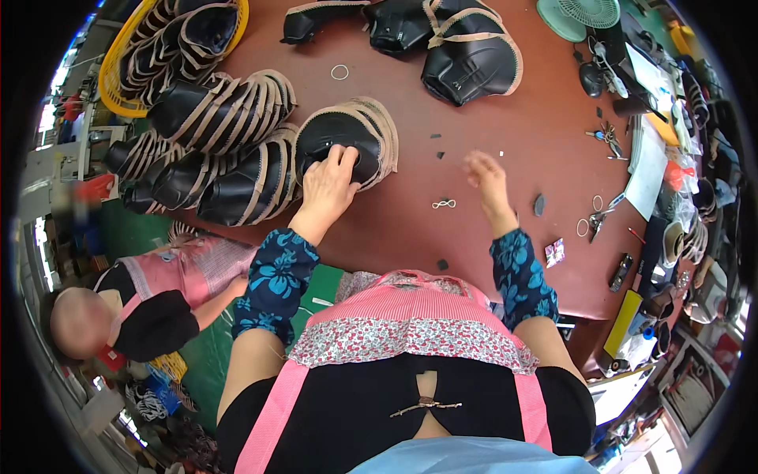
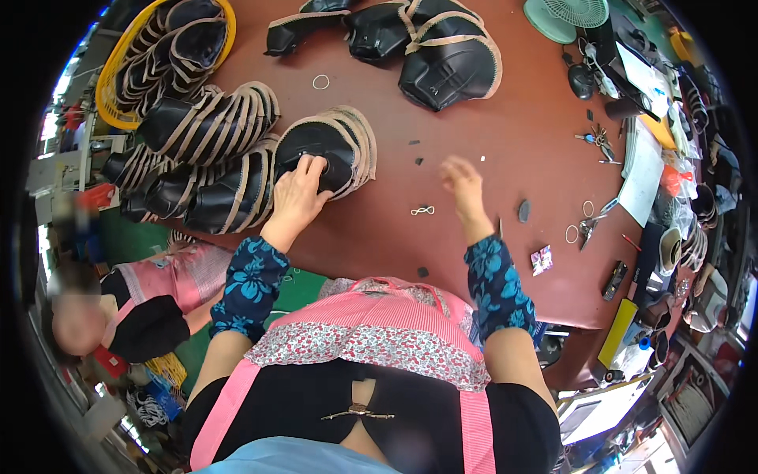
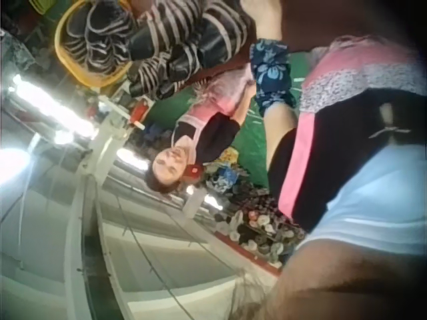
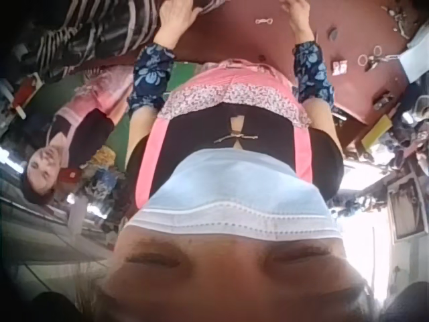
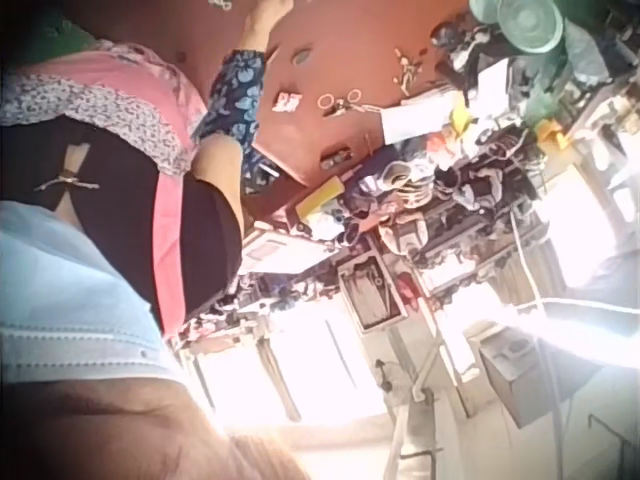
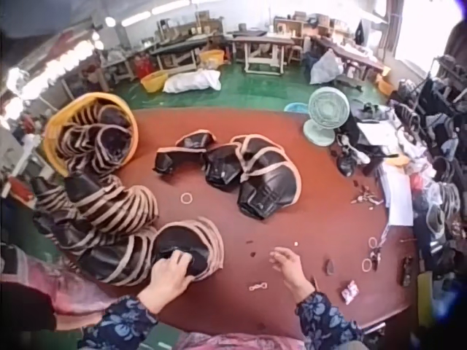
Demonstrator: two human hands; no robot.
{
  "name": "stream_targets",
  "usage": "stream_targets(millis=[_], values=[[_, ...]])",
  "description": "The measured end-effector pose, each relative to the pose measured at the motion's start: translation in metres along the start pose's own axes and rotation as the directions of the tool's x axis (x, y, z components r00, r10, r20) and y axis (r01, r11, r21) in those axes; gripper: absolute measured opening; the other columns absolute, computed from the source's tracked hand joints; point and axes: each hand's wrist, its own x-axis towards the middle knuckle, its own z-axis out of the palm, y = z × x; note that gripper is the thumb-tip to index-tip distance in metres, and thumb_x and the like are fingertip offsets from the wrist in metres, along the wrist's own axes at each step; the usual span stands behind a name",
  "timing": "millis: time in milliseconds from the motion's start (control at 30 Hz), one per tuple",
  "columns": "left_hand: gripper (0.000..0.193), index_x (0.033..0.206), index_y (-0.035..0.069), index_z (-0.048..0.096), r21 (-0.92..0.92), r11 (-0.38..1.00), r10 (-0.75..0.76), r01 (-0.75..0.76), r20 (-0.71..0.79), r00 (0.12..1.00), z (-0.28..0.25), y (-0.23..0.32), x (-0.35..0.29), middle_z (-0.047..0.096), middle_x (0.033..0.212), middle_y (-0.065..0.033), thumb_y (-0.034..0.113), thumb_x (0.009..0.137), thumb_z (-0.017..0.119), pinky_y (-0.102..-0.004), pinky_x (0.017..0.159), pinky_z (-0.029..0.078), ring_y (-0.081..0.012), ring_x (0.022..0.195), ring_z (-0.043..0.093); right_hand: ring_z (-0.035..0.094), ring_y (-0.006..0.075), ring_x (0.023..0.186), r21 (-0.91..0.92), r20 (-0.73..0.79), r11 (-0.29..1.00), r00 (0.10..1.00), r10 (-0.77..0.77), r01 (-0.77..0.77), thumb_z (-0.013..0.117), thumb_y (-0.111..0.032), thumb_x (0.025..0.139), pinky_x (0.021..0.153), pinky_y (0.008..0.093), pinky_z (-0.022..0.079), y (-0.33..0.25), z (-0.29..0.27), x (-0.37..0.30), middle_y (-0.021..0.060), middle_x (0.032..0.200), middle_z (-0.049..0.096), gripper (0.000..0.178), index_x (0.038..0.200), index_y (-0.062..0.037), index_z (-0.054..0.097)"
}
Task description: The worker is inspecting and sorting shoe uppers at a quality control or finishing station.
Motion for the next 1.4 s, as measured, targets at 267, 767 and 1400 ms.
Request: stream_targets(millis=[267, 767, 1400], values=[[0.055, 0.125, 0.012, 0.064, 0.005, 0.994, 0.104, -0.105, -0.207, 0.973, -0.008, -0.091, 0.102, 0.068, 0.12, -0.0093, 0.017, 0.079, 0.094, -0.0489, 0.086, 0.055, -0.0405, 0.1, 0.069, 0.059, 0.0216, 0.136, -0.075, -0.231, 0.958, 0.93, -0.285, 0.275, 0.085, -0.027, 0.1, 0.11, 0.0389, 0.048, -0.076, -0.049, 0.207, 0.0118, 0.142, 0.069, 0.064, 0.152, 0.0018, 0.062], [0.055, 0.143, -0.009, 0.065, -0.941, -0.034, -0.027, 0.337, 0.338, 0.941, 0.0, 0.068, 0.084, 0.071, 0.139, -0.0131, 0.017, 0.098, 0.085, -0.0349, 0.111, 0.052, -0.0201, 0.124, 0.068, 0.072, 0.0167, 0.12, 0.446, 0.264, 0.884, 0.923, -0.279, 0.14, 0.066, -0.017, 0.112, 0.109, 0.0323, 0.056, -0.141, 0.01, -0.011, 0.0091, 0.133, 0.075, 0.034, 0.141, 0.0005, 0.065], [0.027, 0.128, -0.001, 0.064, -0.953, 0.243, -0.354, 0.181, 0.087, 0.931, 0.064, 0.174, -0.069, 0.072, 0.114, -0.0058, 0.015, 0.109, 0.073, -0.0282, 0.09, 0.054, -0.011, 0.103, 0.066, 0.079, 0.0173, 0.099, 0.46, 0.394, 0.882, 0.913, -0.103, -0.099, 0.083, -0.002, 0.095, 0.095, 0.0307, 0.063, -0.112, -0.09, -0.205, 0.0114, 0.113, 0.083, 0.029, 0.122, 0.0044, 0.078]])
